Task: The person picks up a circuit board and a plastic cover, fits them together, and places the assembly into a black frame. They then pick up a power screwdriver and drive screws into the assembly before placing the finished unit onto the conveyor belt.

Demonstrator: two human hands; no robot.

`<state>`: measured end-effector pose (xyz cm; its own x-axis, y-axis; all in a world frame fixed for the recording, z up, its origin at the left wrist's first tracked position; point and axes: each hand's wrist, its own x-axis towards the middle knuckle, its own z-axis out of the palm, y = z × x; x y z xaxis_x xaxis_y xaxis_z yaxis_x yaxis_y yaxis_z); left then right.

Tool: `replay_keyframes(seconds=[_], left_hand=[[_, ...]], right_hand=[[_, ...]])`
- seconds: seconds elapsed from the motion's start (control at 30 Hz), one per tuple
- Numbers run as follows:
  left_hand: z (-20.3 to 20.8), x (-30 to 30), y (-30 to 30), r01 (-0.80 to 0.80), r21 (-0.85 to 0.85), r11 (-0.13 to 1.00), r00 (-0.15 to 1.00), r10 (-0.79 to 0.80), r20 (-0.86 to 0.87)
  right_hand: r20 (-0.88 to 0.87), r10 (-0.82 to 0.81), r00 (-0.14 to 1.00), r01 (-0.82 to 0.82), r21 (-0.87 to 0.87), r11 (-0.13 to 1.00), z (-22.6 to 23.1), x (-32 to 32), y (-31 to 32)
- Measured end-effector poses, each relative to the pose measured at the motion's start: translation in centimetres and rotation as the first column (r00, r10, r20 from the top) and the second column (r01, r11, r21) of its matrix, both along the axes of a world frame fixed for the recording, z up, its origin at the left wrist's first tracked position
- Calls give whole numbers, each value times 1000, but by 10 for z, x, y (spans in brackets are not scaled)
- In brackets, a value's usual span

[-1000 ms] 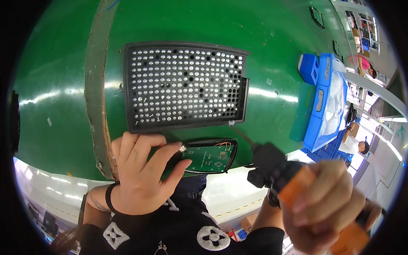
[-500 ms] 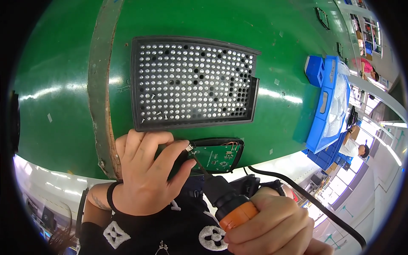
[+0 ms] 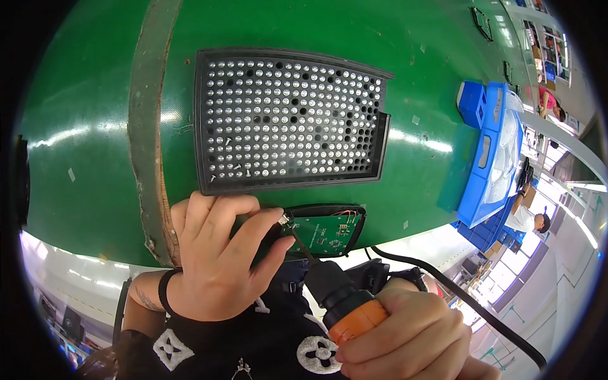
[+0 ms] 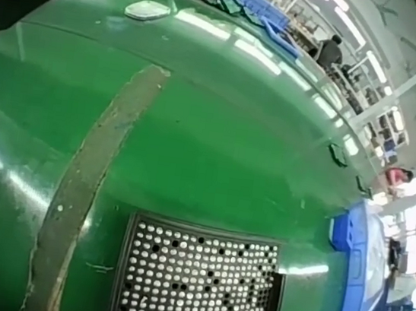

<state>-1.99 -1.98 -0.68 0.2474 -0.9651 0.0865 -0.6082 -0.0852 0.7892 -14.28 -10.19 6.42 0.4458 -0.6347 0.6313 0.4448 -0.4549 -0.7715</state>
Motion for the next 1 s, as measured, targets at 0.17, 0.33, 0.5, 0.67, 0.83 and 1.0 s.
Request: replay_keyframes(seconds=[0.17,0.33,0.5,0.67,0.83,1.0], left_hand=[[-2,0,2,-7,-1,1000,1000,7,16],[-2,0,1,-11,-5,1000,1000,11,3],[0,-1,1,-10,-1,1000,1000,10,-1],[-1,-1,1,-11,0,1000,1000,11,4],[-2,-1,0,-18,-20,1000,1000,18,-6],[-2,0,0,-3,-23,1000,1000,3,-7]], right_hand=[[61,-36,997,36,-3,999,-6,4,1],[40,-8,999,8,-7,1000,-4,3,-1],[24,31,999,-30,-9,999,-2,3,-2],[-65,61,996,-60,13,998,1,4,4],[-255,208,944,-170,165,972,11,0,-5],[-225,245,943,-220,130,967,9,1,-6]])
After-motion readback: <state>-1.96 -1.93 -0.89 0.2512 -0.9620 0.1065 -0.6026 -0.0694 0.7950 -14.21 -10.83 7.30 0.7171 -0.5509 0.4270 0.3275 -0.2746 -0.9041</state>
